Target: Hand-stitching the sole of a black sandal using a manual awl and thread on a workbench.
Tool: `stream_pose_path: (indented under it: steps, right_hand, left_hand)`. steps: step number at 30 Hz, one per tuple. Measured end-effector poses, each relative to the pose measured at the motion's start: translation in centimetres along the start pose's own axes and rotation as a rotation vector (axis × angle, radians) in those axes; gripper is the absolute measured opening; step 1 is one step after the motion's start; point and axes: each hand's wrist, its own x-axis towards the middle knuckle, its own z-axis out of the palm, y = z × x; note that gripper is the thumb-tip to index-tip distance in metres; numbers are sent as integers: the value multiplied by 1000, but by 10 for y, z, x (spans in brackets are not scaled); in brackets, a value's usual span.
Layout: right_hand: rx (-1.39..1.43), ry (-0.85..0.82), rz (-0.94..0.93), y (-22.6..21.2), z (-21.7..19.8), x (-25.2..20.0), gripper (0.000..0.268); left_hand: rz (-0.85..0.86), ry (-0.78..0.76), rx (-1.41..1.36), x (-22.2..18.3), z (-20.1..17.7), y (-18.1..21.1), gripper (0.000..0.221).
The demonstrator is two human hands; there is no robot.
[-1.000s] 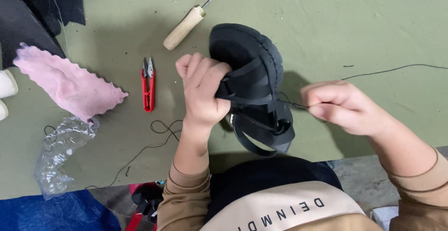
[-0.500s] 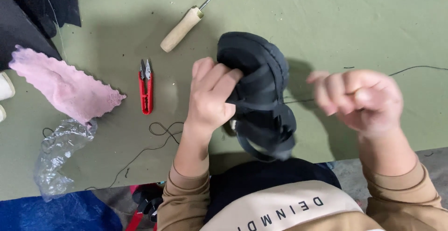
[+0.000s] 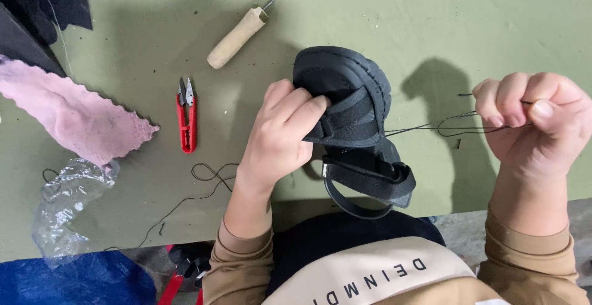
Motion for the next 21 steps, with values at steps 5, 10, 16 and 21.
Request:
stream_pose_path:
  steps: [5,10,16,21]
  right_hand:
    - [-194,-62,-111,37,-80,-3,20]
    - [-400,-189,-157,11,-59,6,18]
    - [-278,-250,-235,13,-38,10,20]
    - [-170,-316,-252,9,-55,3,16]
  left_hand:
    - [-8,-3,-36,2,-5,-1,33]
    - [0,20,-46,0,5,-4,32]
    - [28,60,-51,-3,11,-8,34]
    - [16,82,-48,-5,12,-9,33]
